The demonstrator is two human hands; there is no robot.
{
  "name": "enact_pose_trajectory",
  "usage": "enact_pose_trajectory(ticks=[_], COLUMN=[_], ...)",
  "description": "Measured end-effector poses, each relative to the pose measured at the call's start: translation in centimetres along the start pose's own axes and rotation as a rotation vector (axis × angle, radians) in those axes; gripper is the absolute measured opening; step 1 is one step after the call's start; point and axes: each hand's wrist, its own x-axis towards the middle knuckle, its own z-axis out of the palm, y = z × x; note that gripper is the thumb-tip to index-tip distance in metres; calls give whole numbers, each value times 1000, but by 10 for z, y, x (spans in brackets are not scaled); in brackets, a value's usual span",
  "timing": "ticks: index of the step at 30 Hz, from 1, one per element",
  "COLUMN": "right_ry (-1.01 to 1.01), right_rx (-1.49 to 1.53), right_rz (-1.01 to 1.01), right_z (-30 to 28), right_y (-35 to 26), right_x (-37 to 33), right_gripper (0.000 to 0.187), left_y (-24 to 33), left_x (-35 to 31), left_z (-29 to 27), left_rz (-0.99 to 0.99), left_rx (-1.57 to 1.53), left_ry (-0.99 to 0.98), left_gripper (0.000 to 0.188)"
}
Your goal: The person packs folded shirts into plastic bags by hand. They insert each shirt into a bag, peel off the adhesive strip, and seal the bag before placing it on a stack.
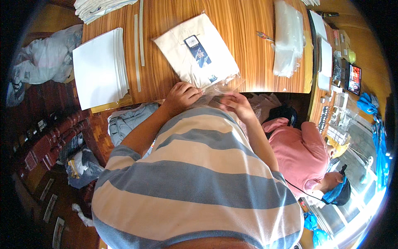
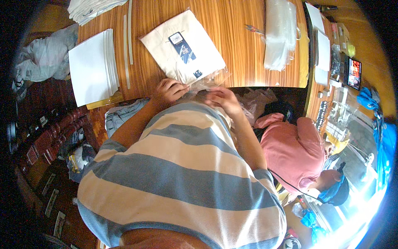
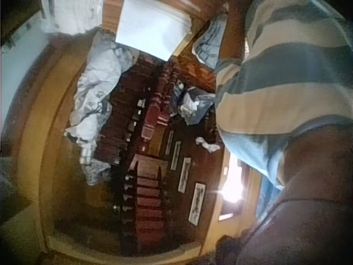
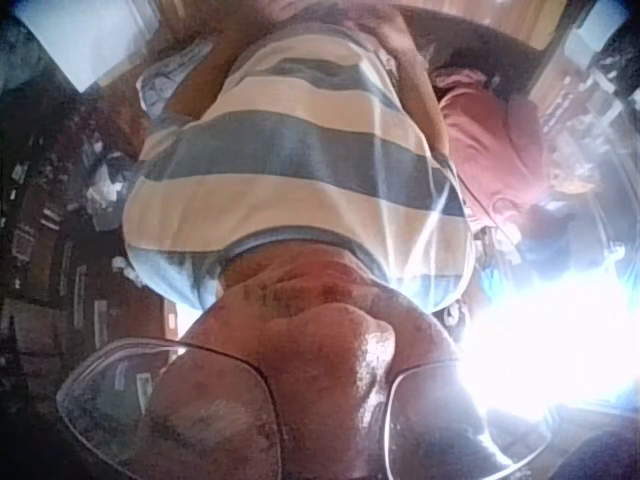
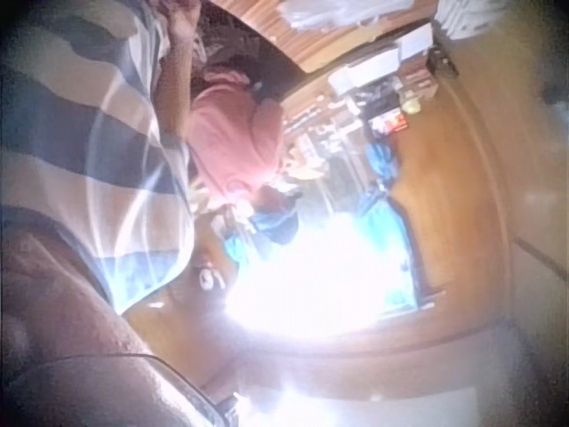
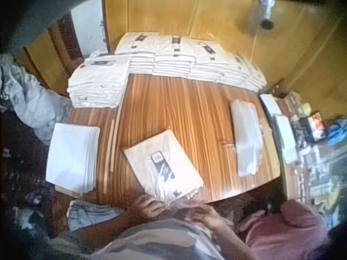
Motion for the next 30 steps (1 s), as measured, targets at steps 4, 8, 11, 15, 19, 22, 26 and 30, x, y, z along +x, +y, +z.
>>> enact_pose_trajectory(ticks=[4,8,11,15,19,22,26,30], right_ry=[429,572,320,62,289,467,159,-221], right_rx=[-502,-978,-533,-166,17,287,182,62], right_rz=[-272,-899,-1043,-897,-1033,-960,-102,204], right_z=[-59,-25,36,47,82,62,51,28], right_y=[50,15,-66,-160,-202,-168,-90,-76], right_x=[-16,-3,27,45,62,115,95,31], right_gripper=[51,100,128,74,17,18,49,51], left_y=[-6,-2,-8,-74,-113,-106,-57,-40], left_x=[11,74,135,193,202,187,161,155], left_z=[-25,-98,-152,-193,-176,-111,-4,59], left_rz=[76,48,-42,-242,-688,-734,-629,-567], left_rx=[-116,-141,-420,-707,-553,-195,8,210], left_ry=[-7,78,123,163,530,364,-18,-108], left_gripper=[24,39,36,46,49,60,59,60])
